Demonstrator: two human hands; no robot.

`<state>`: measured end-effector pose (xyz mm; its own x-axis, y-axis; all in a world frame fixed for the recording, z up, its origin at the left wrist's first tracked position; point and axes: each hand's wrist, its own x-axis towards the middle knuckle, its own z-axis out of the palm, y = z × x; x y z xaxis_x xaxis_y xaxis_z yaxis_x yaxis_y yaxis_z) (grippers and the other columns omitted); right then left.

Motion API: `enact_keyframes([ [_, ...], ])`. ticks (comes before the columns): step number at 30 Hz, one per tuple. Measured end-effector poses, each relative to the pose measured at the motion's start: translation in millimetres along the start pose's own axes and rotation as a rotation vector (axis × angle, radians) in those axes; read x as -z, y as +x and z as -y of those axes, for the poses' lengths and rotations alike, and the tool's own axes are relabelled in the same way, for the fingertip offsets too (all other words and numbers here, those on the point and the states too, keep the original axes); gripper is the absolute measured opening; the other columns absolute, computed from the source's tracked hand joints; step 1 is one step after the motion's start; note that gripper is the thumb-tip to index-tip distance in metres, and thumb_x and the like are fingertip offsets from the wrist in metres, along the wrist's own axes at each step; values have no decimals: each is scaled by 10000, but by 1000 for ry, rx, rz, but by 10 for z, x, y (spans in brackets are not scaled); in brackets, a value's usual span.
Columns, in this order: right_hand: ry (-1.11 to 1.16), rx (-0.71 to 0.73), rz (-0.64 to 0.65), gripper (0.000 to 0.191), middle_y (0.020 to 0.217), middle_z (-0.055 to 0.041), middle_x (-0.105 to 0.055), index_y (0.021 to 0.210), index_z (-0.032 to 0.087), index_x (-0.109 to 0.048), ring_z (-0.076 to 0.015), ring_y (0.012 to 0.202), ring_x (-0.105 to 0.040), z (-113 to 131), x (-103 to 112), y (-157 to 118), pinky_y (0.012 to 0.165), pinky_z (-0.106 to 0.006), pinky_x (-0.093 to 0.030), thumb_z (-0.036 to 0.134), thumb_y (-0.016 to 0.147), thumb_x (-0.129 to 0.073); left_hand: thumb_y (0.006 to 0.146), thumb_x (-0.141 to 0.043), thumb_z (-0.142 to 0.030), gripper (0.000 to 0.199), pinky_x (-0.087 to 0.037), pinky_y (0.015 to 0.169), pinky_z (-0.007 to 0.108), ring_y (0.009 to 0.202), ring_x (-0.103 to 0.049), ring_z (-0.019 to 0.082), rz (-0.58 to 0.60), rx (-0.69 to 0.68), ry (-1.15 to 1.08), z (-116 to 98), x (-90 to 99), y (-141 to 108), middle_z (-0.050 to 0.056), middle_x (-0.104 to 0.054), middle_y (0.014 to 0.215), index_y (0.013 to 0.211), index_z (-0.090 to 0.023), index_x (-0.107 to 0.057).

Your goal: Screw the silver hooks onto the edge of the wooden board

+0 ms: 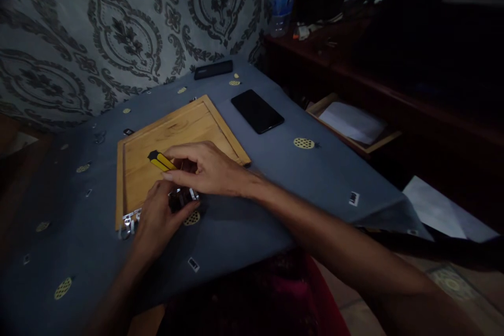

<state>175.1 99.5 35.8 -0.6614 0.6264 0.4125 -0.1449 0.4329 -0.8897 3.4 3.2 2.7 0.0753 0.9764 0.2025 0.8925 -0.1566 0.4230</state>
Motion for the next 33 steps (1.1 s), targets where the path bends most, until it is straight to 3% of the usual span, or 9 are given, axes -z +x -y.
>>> enact_keyframes([
  [4, 26, 9, -1, 201, 710, 37, -537, 743, 178, -559, -101, 674, -539, -10, 15, 15, 568, -219, -428, 263, 869, -692, 872, -711, -310, 293, -518, 859, 455, 1014, -623, 290, 2, 2, 7, -3, 3, -6, 65, -654, 1049, 1105, -223, -556],
  [11, 193, -51, -11, 340, 630, 77, -474, 728, 205, -450, -84, 551, -508, -61, -63, -9, 498, -210, -388, 354, 850, -731, 844, -745, -317, 302, -519, 824, 454, 1003, -616, 312, -1, 17, 54, 5, -11, 4, 77, -637, 1020, 1055, -204, -562],
  [16, 85, -8, -122, 392, 624, 77, -425, 704, 216, -404, -88, 582, -441, -67, -139, -19, 528, -222, -354, 377, 837, -735, 846, -742, -310, 303, -521, 822, 448, 968, -623, 295, -7, 1, 50, 27, -24, -3, 68, -640, 995, 1056, -204, -552],
  [21, 8, 15, -249, 312, 650, 60, -441, 710, 205, -446, -93, 613, -429, -119, -250, -37, 536, -226, -342, 311, 844, -708, 821, -768, -309, 342, -520, 815, 447, 956, -628, 301, -37, 8, 70, 34, -31, -6, 75, -645, 989, 1062, -192, -554],
  [25, 98, 6, -304, 307, 662, 57, -457, 703, 205, -463, -90, 596, -463, -78, -257, -41, 514, -228, -366, 301, 831, -725, 856, -740, -310, 348, -513, 859, 446, 1018, -629, 299, 5, 5, 42, 8, -15, -7, 79, -663, 1058, 1133, -205, -557],
  [30, 179, 18, -518, 333, 707, 49, -489, 749, 226, -450, -82, 532, -494, -26, -149, -1, 460, -234, -437, 393, 848, -721, 856, -747, -276, 576, -487, 951, 477, 1115, -614, 295, 20, 9, -18, 3, -3, -9, 70, -686, 1132, 1356, -227, -464],
  [33, 136, 3, -462, 336, 712, 43, -505, 757, 225, -460, -87, 541, -528, -68, -104, 18, 454, -231, -453, 429, 862, -706, 863, -741, -285, 583, -482, 963, 484, 1133, -611, 298, 24, 21, -22, 5, -3, -13, 68, -688, 1138, 1370, -235, -458],
])
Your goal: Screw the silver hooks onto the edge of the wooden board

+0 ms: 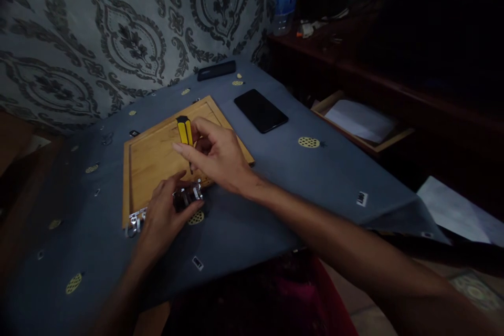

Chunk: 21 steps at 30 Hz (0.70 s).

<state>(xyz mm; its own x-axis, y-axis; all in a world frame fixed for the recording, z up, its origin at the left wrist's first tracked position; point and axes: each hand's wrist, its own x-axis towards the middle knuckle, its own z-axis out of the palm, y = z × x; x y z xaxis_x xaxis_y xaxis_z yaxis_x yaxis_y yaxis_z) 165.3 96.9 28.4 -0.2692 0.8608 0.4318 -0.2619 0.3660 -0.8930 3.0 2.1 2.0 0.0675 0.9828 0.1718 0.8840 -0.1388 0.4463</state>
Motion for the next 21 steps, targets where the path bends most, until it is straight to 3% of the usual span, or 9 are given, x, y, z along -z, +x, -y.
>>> enact_keyframes([
  [7, -193, 41, 93, 271, 651, 59, -463, 718, 203, -472, -77, 558, -486, -59, -8, -38, 476, -209, -373, 297, 875, -672, 825, -787, -246, 623, -482, 951, 454, 1092, -613, 288, -22, -17, 14, 3, -16, -1, 82, -681, 1133, 1355, -192, -465],
  [21, -241, 78, 158, 282, 653, 63, -450, 721, 210, -459, -84, 571, -468, -75, -11, -51, 509, -221, -368, 301, 887, -667, 842, -764, -239, 588, -481, 939, 445, 1083, -614, 281, -38, -50, 3, 18, -21, -3, 66, -676, 1142, 1344, -210, -461],
])
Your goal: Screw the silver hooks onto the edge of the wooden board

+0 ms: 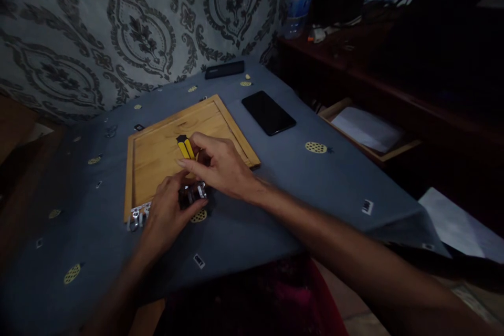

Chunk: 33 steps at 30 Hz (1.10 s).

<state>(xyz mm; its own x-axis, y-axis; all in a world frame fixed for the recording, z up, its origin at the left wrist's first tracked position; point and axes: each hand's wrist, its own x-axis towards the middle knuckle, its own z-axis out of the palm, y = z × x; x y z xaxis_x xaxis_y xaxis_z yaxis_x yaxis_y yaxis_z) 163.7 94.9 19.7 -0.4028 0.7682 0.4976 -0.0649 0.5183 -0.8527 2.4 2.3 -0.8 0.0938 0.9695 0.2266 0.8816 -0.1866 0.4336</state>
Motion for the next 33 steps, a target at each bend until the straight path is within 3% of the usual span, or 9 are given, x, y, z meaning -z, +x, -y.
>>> enact_keyframes([
  [4, -116, 111, 54, 298, 639, 65, -459, 716, 210, -444, -85, 584, -455, 51, 47, -4, 548, -224, -367, 255, 887, -683, 841, -760, -242, 439, -479, 926, 446, 1065, -610, 284, 20, 22, -6, -24, 17, 9, 64, -674, 1110, 1214, -207, -531],
  [8, -181, 155, 77, 280, 635, 63, -470, 723, 202, -469, -87, 592, -463, 61, 78, -5, 563, -228, -361, 266, 902, -675, 830, -769, -244, 435, -480, 923, 455, 1058, -607, 292, 34, 46, -9, -46, 30, 18, 72, -676, 1109, 1198, -203, -540],
  [15, -200, 101, 142, 221, 661, 42, -517, 766, 188, -552, -101, 610, -501, 14, 106, 13, 552, -232, -371, 321, 924, -630, 825, -776, -254, 514, -474, 932, 471, 1069, -602, 303, 45, 65, -25, -50, 34, 23, 83, -672, 1121, 1268, -186, -524],
  [24, -109, 53, 311, 190, 741, 0, -590, 835, 159, -612, -110, 645, -550, 73, 172, 32, 503, -207, -391, 322, 933, -612, 818, -778, -208, 350, -471, 895, 429, 1037, -598, 284, 36, 61, -31, -84, 59, 27, 64, -667, 1087, 1091, -206, -559],
  [30, -63, 0, 275, 202, 675, 33, -567, 860, 160, -608, -96, 587, -563, 51, 119, 21, 501, -204, -391, 346, 931, -641, 834, -762, -229, 345, -473, 903, 438, 1057, -596, 286, 36, 43, -37, -61, 46, 18, 66, -661, 1102, 1113, -208, -560],
  [33, -120, 74, 205, 252, 639, 51, -516, 788, 182, -554, -90, 571, -505, 41, 72, 14, 513, -213, -368, 370, 924, -651, 840, -755, -244, 366, -480, 885, 439, 1034, -598, 286, 35, 49, -20, -52, 38, 18, 66, -665, 1083, 1145, -209, -556],
])
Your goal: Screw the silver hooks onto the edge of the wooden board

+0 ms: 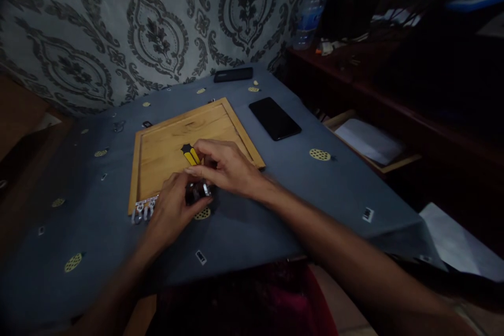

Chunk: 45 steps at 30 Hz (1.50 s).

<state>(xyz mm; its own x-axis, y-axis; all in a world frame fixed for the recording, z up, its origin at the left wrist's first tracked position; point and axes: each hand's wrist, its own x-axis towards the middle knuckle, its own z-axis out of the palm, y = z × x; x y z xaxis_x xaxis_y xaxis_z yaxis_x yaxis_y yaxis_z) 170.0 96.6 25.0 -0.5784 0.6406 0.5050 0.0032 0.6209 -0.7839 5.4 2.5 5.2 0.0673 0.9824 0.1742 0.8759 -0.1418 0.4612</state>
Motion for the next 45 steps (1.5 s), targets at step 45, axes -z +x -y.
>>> enact_keyframes([
  [45, -39, -42, -272, 347, 626, 61, -439, 683, 210, -459, -92, 565, -454, -52, -139, -22, 516, -244, -359, 385, 861, -700, 852, -720, -267, 529, -465, 939, 478, 1092, -593, 304, 32, -23, -24, 21, 19, 4, 83, -689, 1130, 1323, -202, -486],
])
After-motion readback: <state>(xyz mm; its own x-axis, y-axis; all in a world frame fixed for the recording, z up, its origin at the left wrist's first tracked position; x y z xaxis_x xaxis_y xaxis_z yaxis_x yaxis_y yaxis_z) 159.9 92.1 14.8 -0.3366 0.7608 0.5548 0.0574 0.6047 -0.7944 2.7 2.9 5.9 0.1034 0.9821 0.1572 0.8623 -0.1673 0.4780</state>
